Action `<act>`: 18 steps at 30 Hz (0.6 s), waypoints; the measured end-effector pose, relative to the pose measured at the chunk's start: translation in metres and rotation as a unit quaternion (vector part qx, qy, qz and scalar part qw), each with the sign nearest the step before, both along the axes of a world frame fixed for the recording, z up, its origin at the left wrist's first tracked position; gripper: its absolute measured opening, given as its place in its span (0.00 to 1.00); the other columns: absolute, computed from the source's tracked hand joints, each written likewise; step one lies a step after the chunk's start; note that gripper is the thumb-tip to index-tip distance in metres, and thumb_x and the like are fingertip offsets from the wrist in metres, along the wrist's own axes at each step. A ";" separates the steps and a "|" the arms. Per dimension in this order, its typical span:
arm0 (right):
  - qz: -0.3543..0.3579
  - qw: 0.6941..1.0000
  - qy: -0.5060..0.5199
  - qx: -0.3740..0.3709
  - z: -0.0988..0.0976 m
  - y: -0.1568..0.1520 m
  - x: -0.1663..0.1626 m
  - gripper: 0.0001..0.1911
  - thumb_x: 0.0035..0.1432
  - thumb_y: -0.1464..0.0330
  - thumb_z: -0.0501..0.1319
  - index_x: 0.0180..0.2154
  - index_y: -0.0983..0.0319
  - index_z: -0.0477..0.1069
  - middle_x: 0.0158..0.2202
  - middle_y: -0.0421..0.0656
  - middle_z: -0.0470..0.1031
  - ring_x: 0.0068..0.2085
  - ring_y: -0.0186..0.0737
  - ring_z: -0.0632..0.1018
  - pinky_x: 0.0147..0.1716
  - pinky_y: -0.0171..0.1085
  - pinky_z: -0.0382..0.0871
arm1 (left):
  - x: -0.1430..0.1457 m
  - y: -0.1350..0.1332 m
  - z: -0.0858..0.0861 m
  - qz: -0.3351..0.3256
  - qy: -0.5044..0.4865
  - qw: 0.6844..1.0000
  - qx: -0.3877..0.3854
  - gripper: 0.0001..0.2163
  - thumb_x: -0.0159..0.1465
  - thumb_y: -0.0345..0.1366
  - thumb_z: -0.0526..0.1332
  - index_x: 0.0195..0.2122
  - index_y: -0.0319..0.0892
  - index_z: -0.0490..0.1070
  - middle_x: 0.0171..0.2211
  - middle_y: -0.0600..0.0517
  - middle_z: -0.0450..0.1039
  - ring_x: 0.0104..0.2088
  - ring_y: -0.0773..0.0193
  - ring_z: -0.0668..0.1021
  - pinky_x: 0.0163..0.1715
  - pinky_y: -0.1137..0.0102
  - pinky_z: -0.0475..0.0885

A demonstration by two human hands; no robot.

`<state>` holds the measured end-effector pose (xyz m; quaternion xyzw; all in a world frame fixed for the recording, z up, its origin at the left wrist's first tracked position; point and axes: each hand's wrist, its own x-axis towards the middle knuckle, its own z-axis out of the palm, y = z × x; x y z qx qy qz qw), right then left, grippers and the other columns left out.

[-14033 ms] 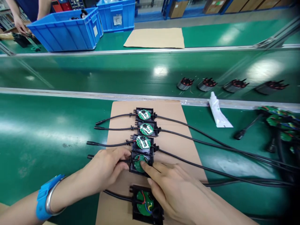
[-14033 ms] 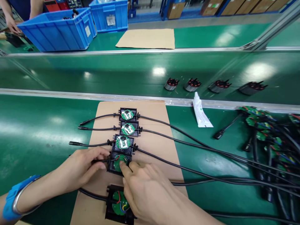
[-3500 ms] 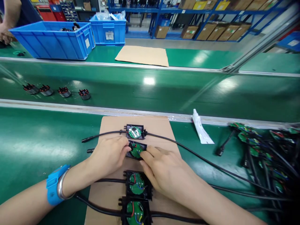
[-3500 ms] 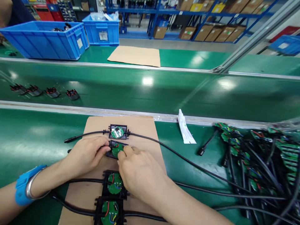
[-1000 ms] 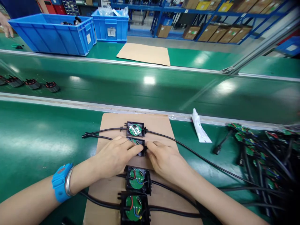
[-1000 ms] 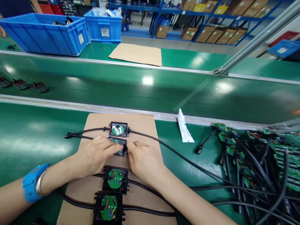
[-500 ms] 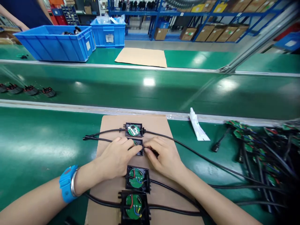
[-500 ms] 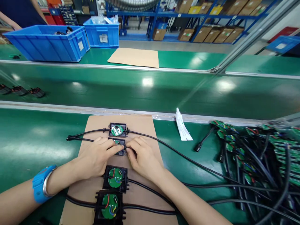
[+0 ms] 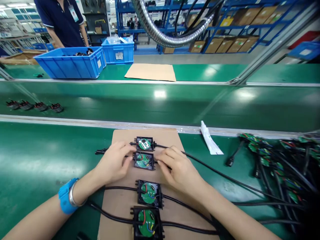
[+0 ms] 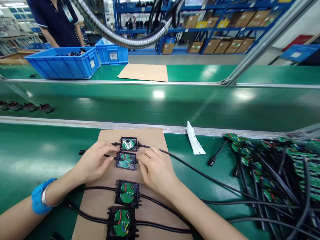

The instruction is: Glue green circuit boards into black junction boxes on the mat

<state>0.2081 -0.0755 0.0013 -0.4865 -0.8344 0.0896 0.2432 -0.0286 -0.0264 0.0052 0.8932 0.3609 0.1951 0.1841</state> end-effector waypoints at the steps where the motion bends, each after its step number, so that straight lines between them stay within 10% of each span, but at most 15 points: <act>1: -0.011 1.000 -0.017 0.000 0.006 -0.002 -0.009 0.14 0.62 0.75 0.50 0.40 0.66 0.74 0.36 0.49 0.73 0.40 0.44 0.69 0.41 0.43 0.65 | -0.004 0.003 0.000 0.022 0.008 1.000 -0.012 0.12 0.62 0.28 0.54 0.44 0.39 0.72 0.40 0.45 0.73 0.43 0.56 0.73 0.46 0.58 0.68; 10: 0.031 0.985 -0.172 -0.002 0.002 -0.002 -0.087 0.17 0.63 0.67 0.54 0.38 0.70 0.79 0.38 0.56 0.74 0.42 0.50 0.68 0.40 0.47 0.62 | -0.005 0.011 -0.006 0.011 0.045 0.997 -0.061 0.07 0.61 0.28 0.58 0.33 0.41 0.75 0.34 0.51 0.75 0.38 0.60 0.75 0.41 0.65 0.71; 18: 0.052 0.993 -0.083 -0.063 0.011 -0.002 -0.052 0.15 0.62 0.67 0.53 0.38 0.65 0.77 0.32 0.48 0.72 0.38 0.45 0.68 0.38 0.43 0.64 | -0.012 0.014 0.006 -0.042 0.069 0.994 -0.067 0.04 0.59 0.30 0.64 0.31 0.46 0.77 0.31 0.56 0.76 0.35 0.64 0.77 0.38 0.71 0.71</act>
